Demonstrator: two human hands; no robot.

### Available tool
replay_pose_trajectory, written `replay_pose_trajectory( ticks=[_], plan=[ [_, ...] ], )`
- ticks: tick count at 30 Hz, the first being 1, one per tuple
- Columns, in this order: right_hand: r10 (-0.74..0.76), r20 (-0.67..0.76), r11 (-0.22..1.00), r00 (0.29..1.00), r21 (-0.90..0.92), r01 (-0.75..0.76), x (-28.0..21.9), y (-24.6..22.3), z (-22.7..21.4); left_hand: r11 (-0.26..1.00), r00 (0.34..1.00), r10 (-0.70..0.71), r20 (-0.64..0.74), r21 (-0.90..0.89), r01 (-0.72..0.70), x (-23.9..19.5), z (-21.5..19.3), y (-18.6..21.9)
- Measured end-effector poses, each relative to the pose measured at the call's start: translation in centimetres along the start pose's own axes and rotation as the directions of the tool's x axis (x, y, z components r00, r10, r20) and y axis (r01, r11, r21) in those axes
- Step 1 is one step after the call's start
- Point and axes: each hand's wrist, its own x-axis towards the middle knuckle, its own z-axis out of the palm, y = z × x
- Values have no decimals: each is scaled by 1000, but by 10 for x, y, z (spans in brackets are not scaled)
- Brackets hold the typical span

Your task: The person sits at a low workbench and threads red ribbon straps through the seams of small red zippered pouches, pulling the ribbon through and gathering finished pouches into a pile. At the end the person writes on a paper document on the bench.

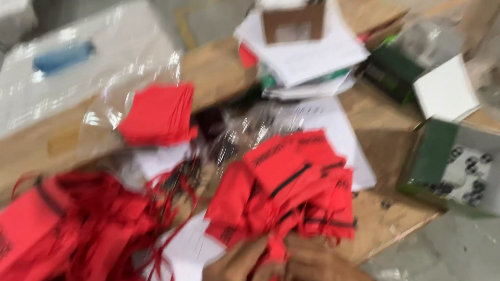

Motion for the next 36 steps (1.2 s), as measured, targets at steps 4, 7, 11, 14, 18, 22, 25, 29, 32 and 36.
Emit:
replay_pose_trajectory(
  ticks=[4, 7, 11, 14, 18, 22, 25, 29, 32, 36],
  plan=[
    [389, 27, 921, 921, 4, -390, -33, 14, 37, 954, 982, -185, 28, -236, 186, 11, -11, 10],
    [433, -20, 901, 901, -14, -433, -24, 12, 51, 937, 984, -178, 13, -302, 174, 12, -22, 0],
    [422, -5, 907, 907, -10, -422, 10, 3, 66, 953, 994, -113, -6, -285, 107, 7, -44, -8],
    [471, 91, 882, 877, -84, -464, 5, 13, 88, 969, 991, -97, -92, -238, 73, -9, -43, -26],
    [505, 50, 862, 862, 27, -506, 24, 7, 100, 956, 966, -204, -161, -244, 162, -23, -51, -45],
    [510, -172, 860, 843, 115, -497, 28, 2, 99, 921, 935, -337, -113, -246, 302, -42, -47, -57],
    [410, -172, 911, 896, 24, -412, 28, 8, 100, 951, 943, -284, -174, -176, 254, -45, -40, -59],
    [469, -110, 883, 876, 27, -469, 18, 13, 106, 978, 951, -205, -231, -74, 193, -43, -33, -58],
    [526, -190, 848, 829, 199, -492, -12, 28, 116, 979, 950, -201, -238, -67, 190, -40, -27, -58],
    [531, -161, 832, 832, 284, -476, 3, 29, 107, 979, 954, -201, -224, -58, 193, -33, -26, -55]
  ],
)
